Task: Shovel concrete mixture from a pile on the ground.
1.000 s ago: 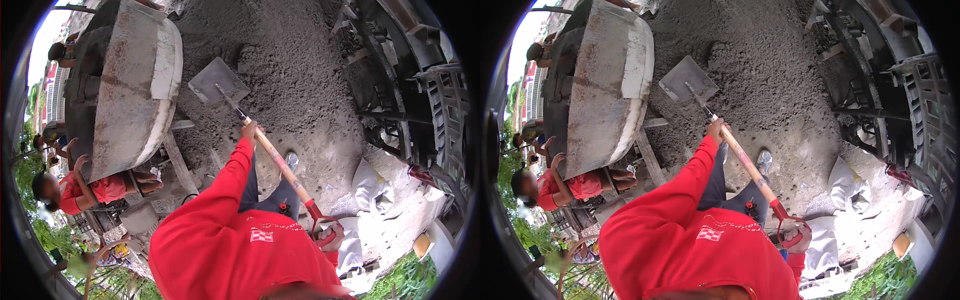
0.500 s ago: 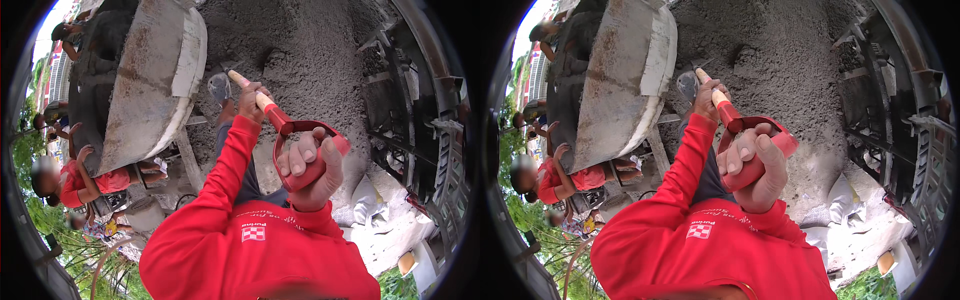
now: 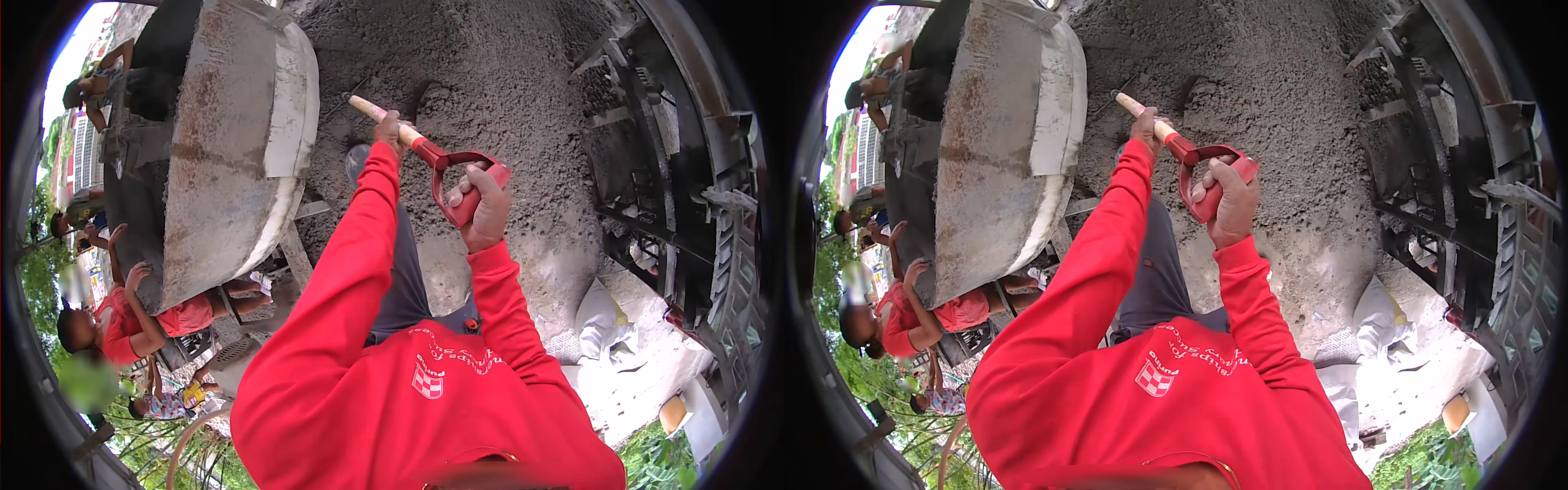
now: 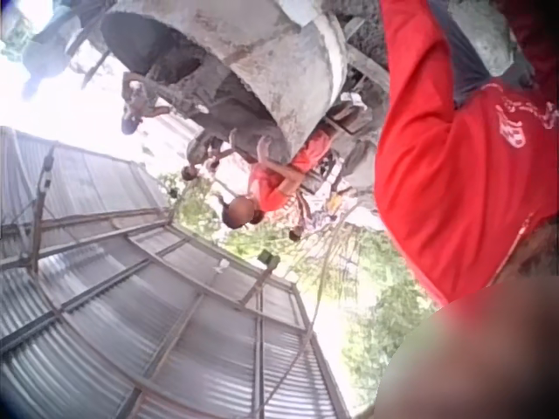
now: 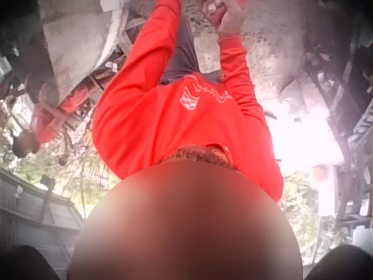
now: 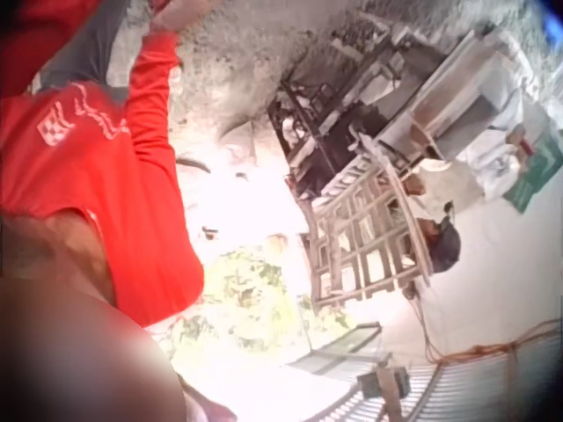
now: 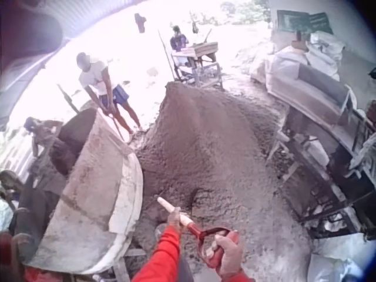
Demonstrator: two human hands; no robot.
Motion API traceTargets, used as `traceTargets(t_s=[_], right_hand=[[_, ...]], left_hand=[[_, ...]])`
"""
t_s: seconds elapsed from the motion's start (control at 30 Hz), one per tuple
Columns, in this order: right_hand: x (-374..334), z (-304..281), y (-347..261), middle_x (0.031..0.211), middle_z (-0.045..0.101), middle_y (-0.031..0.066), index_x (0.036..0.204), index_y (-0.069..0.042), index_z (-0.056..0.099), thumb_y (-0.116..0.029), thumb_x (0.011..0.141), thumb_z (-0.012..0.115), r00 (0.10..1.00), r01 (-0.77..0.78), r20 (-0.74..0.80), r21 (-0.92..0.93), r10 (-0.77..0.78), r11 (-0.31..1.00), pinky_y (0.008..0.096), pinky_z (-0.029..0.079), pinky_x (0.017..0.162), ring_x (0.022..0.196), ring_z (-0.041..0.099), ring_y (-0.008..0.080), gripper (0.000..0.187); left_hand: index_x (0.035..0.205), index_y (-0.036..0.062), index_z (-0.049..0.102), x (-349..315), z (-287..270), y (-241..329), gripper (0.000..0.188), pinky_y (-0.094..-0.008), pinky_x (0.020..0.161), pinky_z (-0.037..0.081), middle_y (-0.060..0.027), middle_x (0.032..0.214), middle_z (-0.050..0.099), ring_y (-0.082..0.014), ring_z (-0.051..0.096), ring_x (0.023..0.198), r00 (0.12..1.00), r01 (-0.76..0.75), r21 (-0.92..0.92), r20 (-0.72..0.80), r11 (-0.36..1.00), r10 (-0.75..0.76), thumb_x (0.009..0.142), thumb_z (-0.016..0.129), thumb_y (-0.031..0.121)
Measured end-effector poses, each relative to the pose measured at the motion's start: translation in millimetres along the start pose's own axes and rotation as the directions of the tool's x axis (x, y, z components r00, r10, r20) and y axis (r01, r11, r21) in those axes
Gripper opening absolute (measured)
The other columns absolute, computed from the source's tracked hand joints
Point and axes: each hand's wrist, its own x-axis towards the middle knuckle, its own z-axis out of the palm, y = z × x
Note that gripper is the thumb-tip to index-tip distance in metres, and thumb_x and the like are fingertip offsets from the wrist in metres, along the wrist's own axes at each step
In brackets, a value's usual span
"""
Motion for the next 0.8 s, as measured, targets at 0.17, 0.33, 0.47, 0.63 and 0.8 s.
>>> traceTargets(t_s=[0.17, 0.33, 0.47, 0.63, 0.8], right_hand=[[13, -44, -12, 0.062, 0.055, 0.0081, 0.089, -0.001, 0.052, -0.01, 0.08, 0.06, 0.981, 0.102, -0.128, -0.306, -0.147, 0.947, 0.0294, 0.047, 0.044, 0.047, 0.055, 0.0182, 0.015], [23, -175, 13, 0.06, 0.057, 0.0096, 0.086, 0.001, 0.052, -0.013, 0.078, 0.063, 0.88, 0.088, -0.332, -0.589, -0.339, 0.803, 0.0279, 0.046, 0.043, 0.044, 0.055, 0.017, 0.019], [50, -271, 63, 0.061, 0.056, 0.0091, 0.084, 0.0, 0.05, -0.009, 0.075, 0.058, 0.749, -0.169, -0.53, -0.733, -0.397, 0.659, 0.0279, 0.045, 0.041, 0.043, 0.053, 0.017, 0.015], [12, -228, 118, 0.063, 0.052, 0.0068, 0.082, -0.004, 0.048, -0.005, 0.071, 0.055, 0.563, -0.196, -0.763, -0.495, -0.316, 0.846, 0.0286, 0.043, 0.039, 0.041, 0.049, 0.0167, 0.013], [-38, -218, 140, 0.057, 0.049, 0.003, 0.074, -0.007, 0.05, -0.005, 0.071, 0.055, 0.484, -0.16, -0.809, -0.455, -0.333, 0.876, 0.0268, 0.038, 0.035, 0.039, 0.046, 0.013, 0.006]], left_hand=[[0.095, 0.0039, 0.048, -2, -2, -25, 0.036, -0.043, 0.056, 0.054, -0.0108, 0.081, 0.059, -0.0247, 0.06, 0.061, 0.997, 0.036, 0.329, 0.046, 0.944, -0.054, 0.088, 0.054, 0.038], [0.093, 0.0052, 0.051, 21, -45, -55, 0.053, -0.0501, 0.074, 0.051, -0.0123, 0.089, 0.058, -0.0257, 0.061, 0.079, 0.89, 0.181, 0.568, 0.252, 0.803, -0.38, 0.084, 0.054, 0.058], [0.095, 0.0037, 0.052, 135, -101, -66, 0.061, -0.0544, 0.087, 0.044, -0.0133, 0.095, 0.056, -0.0248, 0.057, 0.091, 0.932, 0.325, 0.492, -0.02, 0.808, -0.363, 0.082, 0.053, 0.063], [0.079, 0.0089, 0.048, 241, -104, -14, 0.028, -0.0341, 0.051, 0.049, -0.005, 0.064, 0.049, -0.0176, 0.047, 0.048, 0.997, 0.077, 0.099, -0.025, 0.992, -0.075, 0.082, 0.065, 0.031], [0.071, 0.0123, 0.045, 236, -125, -26, 0.017, -0.0267, 0.038, 0.039, 0.0013, 0.053, 0.042, -0.0116, 0.04, 0.041, 0.986, 0.165, 0.087, -0.029, 0.982, -0.163, 0.082, 0.058, 0.011]])
